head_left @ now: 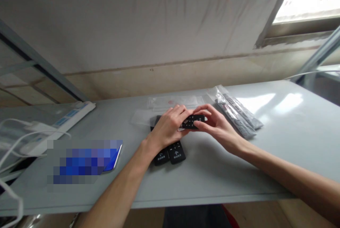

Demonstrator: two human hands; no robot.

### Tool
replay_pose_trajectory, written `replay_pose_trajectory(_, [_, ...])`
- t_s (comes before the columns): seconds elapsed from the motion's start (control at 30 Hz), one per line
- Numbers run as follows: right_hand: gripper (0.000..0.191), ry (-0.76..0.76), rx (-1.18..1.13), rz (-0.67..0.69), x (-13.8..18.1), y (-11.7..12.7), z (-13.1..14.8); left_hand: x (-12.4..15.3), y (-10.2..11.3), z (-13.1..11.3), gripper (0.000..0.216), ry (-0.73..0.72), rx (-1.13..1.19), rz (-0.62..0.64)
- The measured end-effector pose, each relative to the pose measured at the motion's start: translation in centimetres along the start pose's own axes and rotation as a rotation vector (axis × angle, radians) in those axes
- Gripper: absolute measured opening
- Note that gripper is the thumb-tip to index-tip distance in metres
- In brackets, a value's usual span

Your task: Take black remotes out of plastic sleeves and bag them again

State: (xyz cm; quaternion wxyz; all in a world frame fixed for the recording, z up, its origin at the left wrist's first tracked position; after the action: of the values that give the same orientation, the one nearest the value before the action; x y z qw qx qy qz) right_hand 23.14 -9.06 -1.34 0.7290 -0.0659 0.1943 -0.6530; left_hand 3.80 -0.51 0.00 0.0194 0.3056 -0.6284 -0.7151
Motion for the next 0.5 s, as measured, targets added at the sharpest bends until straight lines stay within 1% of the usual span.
replay_pose_trajectory(0.07, [0.042, 0.030, -0.055, -0.140, -0.3, 0.8, 0.2, 0.0, 0.4, 0.0, 0.068, -0.009, 0.001, -0.025])
replay_pose_trajectory(0.13, [0.048, 0.068, -0.084, -0.298, -0.7, 1.9, 0.6, 0.0, 0.7, 0.3, 0.083, 0.034, -0.034, -0.026])
replay_pose_trajectory(0.2, [0.052, 0.109, -0.106, -0.411, -1.2, 2.9, 1.2, 0.1, 0.7, 0.8, 0.086, 0.102, -0.084, 0.001])
replay_pose_trajectory(0.27, [0.053, 0.145, -0.137, -0.468, -1.5, 3.7, 1.7, 0.2, 0.6, 1.2, 0.078, 0.178, -0.126, 0.027])
replay_pose_trajectory(0.33, [0.052, 0.159, -0.162, -0.487, -1.7, 4.1, 1.9, 0.3, 0.5, 1.2, 0.067, 0.242, -0.146, 0.045])
replay_pose_trajectory(0.5, [0.047, 0.145, -0.168, -0.442, -1.5, 3.7, 1.6, 0.0, 0.7, 0.6, 0.035, 0.336, -0.161, 0.108])
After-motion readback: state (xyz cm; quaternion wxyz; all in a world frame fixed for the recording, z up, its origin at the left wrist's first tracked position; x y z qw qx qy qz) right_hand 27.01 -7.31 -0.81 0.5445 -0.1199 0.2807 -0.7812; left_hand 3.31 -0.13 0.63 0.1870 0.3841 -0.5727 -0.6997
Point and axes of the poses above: each hand's wrist, its own x-axis away from the middle knuckle, its own y-axis out of the back of the hand, z = x × y, the point moved 1 cm from there along -x, towards the middle knuckle, and after that the axes turned 13 degrees about -x, right-handed, at the moved point
